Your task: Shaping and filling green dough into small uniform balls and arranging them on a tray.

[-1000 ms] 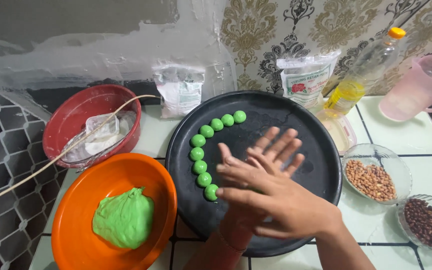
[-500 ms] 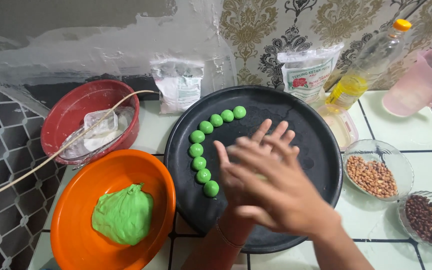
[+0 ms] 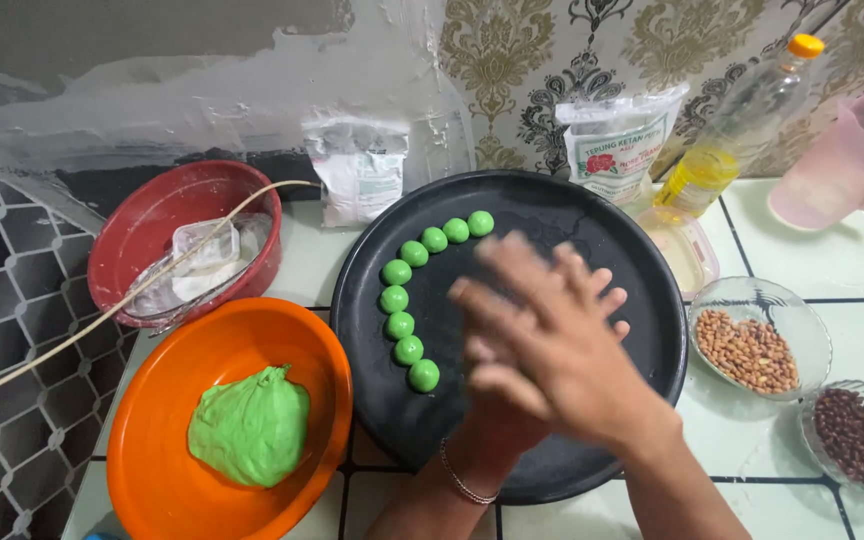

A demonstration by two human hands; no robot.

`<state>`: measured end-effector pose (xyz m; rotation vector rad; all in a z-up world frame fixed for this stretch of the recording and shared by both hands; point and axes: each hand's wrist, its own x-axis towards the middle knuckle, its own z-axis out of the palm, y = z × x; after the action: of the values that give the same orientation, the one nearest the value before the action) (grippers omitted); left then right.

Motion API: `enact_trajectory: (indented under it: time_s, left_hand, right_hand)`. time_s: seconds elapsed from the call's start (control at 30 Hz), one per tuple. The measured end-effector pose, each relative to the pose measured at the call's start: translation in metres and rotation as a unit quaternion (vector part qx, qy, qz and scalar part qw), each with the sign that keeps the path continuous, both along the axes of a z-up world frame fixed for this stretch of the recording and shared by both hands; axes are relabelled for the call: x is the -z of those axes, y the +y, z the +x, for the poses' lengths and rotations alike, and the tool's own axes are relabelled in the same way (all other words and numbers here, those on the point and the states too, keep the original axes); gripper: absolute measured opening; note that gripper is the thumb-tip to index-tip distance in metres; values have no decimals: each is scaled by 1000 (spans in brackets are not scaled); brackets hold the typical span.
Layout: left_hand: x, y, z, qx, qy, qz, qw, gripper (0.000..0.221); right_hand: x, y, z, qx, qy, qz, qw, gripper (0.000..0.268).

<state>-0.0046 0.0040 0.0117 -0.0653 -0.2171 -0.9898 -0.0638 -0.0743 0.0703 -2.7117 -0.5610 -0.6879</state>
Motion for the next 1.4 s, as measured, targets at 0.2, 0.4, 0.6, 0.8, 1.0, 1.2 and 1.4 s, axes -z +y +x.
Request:
enact_trajectory:
  time_s: [0.2,0.4,0.6,0.8,1.0,1.2,1.4]
  left_hand:
    - [-14,8,4,-31,112,60,991,91]
    - [-17,15,11,4,158,-100,982,112]
    - [-6,8,10,-73,-95,5,993,105]
    - [-21,15,8,-71,-9,2,997,107]
    - [-21,18,14,-21,31,-5,999,106]
    - [-27,17,3,-22,62,-35,997,102]
    - [-20,28,20,-13,113,-133,985,118]
  right_hand:
    - [-11,-11,-2,-15,117,131,984,67]
    - [-19,-2,-4,-33,-48,474,878,80]
    - [6,9,7,-14,-1,90,996,74]
    - [1,5,3,83,-107,204,970,72]
    - [0,13,5,-16,7,404,915,98]
    - [20,10,12,24,-83,255,963,76]
    - [8,9,2,-102,-103,567,811,86]
